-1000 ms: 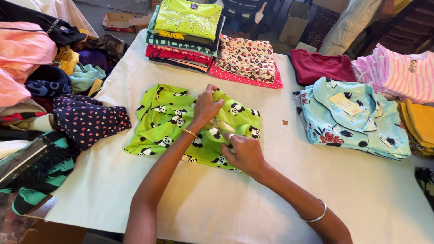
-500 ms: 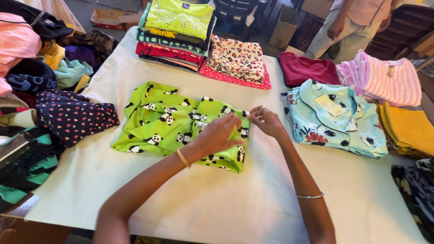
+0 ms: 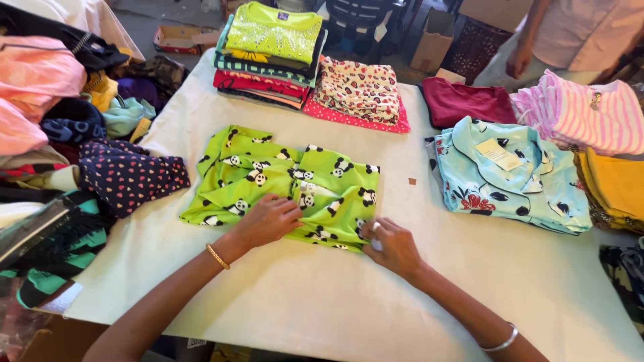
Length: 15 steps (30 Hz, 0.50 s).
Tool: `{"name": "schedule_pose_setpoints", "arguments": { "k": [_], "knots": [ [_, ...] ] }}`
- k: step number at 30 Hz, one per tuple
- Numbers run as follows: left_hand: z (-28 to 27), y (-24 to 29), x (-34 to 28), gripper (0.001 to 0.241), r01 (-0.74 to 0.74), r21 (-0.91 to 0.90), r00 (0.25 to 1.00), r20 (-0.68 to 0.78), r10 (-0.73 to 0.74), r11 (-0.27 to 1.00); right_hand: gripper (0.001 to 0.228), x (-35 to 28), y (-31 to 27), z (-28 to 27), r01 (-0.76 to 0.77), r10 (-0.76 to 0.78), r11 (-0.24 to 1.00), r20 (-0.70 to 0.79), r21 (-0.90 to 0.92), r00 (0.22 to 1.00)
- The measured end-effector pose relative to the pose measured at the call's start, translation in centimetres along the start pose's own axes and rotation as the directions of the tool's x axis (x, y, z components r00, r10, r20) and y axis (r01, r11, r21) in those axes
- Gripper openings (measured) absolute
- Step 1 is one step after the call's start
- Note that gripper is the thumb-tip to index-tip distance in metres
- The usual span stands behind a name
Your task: Fold various pieces of clothing, including a pink striped top and a green panda-print shirt, and stack them neatly on a table.
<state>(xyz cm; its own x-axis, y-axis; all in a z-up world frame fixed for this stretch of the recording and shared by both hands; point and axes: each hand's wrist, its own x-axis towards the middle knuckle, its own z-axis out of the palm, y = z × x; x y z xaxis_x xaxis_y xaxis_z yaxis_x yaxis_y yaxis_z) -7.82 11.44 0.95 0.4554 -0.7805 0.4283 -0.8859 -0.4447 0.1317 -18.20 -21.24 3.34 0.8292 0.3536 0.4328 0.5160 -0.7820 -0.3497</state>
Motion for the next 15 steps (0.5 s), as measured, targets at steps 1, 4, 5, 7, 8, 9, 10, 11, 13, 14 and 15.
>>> {"name": "schedule_pose_setpoints", "arguments": {
  "k": [1, 4, 5, 7, 8, 9, 10, 11, 13, 14, 15],
  "knots": [
    [-0.3, -0.1, 0.0, 0.02, -0.109, 0.159, 0.994, -0.01, 0.112, 0.981, 0.027, -0.3, 0.0, -0.4, 0.052, -0.053, 0.997, -0.022, -0.051, 0.998],
    [-0.5, 0.5, -0.6, 0.013, -0.337, 0.401, 0.934, 0.029, 0.356, 0.852, 0.021, -1.0, 0.2, -1.6, 0.194, -0.197, 0.967, 0.001, -0.165, 0.98],
    [-0.5, 0.9, -0.9, 0.011, -0.452, 0.477, 0.875, 0.075, 0.478, 0.754, 0.021, -1.3, 0.2, -2.0, 0.285, -0.281, 0.934, 0.049, -0.218, 0.958],
    [-2.7, 2.3, 0.1, 0.023, -0.408, 0.269, 0.911, 0.057, 0.408, 0.873, 0.019, -1.8, 0.7, -2.3, 0.244, -0.218, 0.951, 0.146, -0.19, 0.965],
    [-3.8, 3.0, 0.6, 0.034, -0.333, 0.046, 0.942, 0.057, 0.33, 0.942, 0.018, -2.1, 0.9, -2.4, 0.201, -0.157, 0.965, 0.245, -0.166, 0.957],
    [-4.3, 3.1, 1.0, 0.034, -0.333, 0.043, 0.942, 0.057, 0.33, 0.942, 0.018, -2.0, 0.9, -2.8, 0.199, -0.155, 0.966, 0.246, -0.165, 0.957],
    [-4.8, 3.1, 1.5, 0.039, -0.043, -0.053, 0.995, 0.089, 0.048, 0.998, 0.018, -1.8, 1.0, -3.2, 0.167, -0.095, 0.968, 0.34, -0.187, 0.936],
    [-5.3, 3.1, 2.0, 0.046, 0.253, -0.136, 0.961, 0.149, -0.233, 0.958, 0.019, -1.6, 1.1, -3.7, 0.136, -0.033, 0.968, 0.429, -0.212, 0.903],
    [-3.2, 1.0, 3.5, 0.046, 0.325, -0.094, 0.945, -0.009, -0.327, 0.941, 0.026, -1.5, -0.7, -3.6, 0.11, -0.035, 0.967, 0.31, -0.23, 0.95],
    [-2.3, -0.2, 4.4, 0.047, 0.395, -0.062, 0.899, -0.18, -0.4, 0.916, 0.033, -1.2, -1.5, -3.6, 0.087, -0.041, 0.964, 0.183, -0.253, 0.982],
    [-1.5, -1.3, 5.3, 0.047, 0.396, -0.059, 0.898, -0.182, -0.4, 0.916, 0.033, -1.2, -2.3, -3.3, 0.09, -0.044, 0.963, 0.181, -0.253, 0.982]
  ]
}}
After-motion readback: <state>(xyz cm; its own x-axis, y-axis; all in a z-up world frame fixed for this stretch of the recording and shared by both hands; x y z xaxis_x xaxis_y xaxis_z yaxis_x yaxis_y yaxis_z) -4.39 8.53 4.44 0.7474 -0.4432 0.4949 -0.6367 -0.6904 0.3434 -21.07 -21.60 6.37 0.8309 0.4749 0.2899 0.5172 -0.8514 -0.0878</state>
